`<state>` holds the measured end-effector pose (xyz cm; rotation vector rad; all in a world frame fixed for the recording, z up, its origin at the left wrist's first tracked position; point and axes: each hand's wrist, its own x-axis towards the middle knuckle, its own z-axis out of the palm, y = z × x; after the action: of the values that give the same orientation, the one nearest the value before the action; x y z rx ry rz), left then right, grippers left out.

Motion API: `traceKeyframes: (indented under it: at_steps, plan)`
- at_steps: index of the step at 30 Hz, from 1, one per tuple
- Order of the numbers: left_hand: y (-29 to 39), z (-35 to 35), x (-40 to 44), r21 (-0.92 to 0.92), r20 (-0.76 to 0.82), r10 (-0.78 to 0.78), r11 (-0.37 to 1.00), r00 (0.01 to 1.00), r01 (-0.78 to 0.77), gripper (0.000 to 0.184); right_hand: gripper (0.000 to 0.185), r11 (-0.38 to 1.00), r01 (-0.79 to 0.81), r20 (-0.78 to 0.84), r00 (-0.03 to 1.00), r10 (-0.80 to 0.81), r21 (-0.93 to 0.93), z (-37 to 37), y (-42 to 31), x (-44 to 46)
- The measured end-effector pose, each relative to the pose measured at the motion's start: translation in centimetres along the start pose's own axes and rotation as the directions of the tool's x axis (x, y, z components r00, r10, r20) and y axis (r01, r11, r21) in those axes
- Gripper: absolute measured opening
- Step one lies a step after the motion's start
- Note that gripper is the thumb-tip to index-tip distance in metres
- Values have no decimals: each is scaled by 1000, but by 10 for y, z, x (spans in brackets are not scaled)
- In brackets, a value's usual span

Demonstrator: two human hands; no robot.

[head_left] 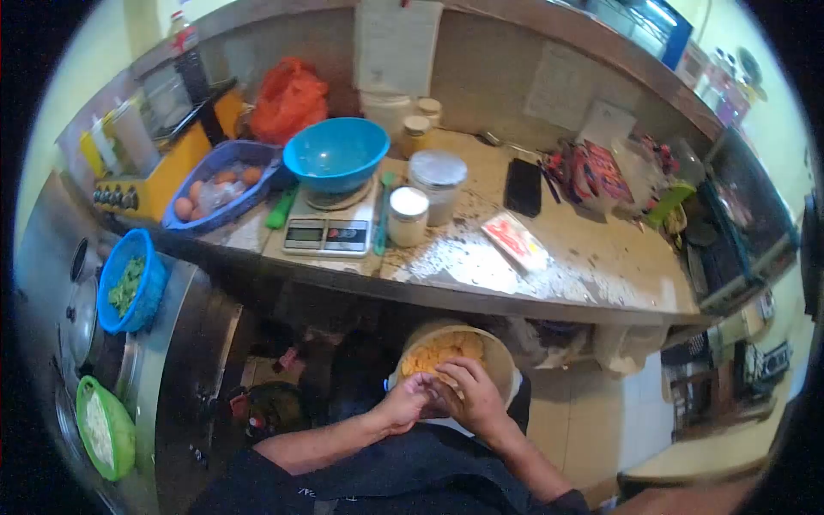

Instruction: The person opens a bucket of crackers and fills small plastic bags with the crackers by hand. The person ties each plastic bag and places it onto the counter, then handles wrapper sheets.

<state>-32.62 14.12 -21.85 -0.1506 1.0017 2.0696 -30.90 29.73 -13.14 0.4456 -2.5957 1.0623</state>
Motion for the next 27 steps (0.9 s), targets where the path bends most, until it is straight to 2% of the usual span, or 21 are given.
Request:
traceKeyframes:
  at_steps: [1,3,4,8,10,11,12,14,15,17,20,21,24,27]
  plan:
    - [0,-2,1,-21,4,-6,1000,1000,6,16,32,1000,17,-29,999,-17,6,-1,-1,1]
    - [1,-2,1,-63,11,-26,998,1000,27,15,36,1000,-4,22,1000,3,24,-6,1,-1]
    - [5,2,-3,-145,10,-45,988,999,46,14,36,1000,-21,34,999,21,10,-10,2,-2]
    - [12,5,-7,-117,14,-91,989,996,92,20,37,993,-117,42,992,116,20,-17,12,-14]
    - [6,3,-4,65,9,9,998,1000,-9,24,32,989,-137,16,991,136,59,-19,18,-17]
    - [3,2,-4,156,11,55,986,998,-56,26,31,965,-227,26,974,225,134,-17,22,-19]
    - [2,3,-7,124,34,93,988,995,-96,31,30,927,-315,41,949,313,205,-15,31,-24]
    - [1,0,-6,348,-1,181,922,983,-170,32,30,819,-455,99,887,450,350,-11,45,-28]
    - [0,-3,-5,456,-13,227,868,974,-196,33,30,825,-463,196,886,420,325,-14,47,-27]
    - [-6,-10,-4,478,-8,263,848,965,-227,31,31,839,-472,382,853,357,270,-22,47,-26]
    - [3,-1,-11,441,-19,253,870,967,-219,29,24,904,-417,403,846,349,93,-26,13,-14]
    - [7,2,-14,417,-25,239,885,971,-208,29,22,904,-413,381,858,345,113,-22,17,-16]
    - [-1,-3,-10,495,26,320,819,947,-290,24,17,891,-419,307,883,355,174,-13,29,-25]
    - [2,-3,-14,719,85,416,604,905,-345,17,17,867,-449,235,886,400,216,-14,29,-22]
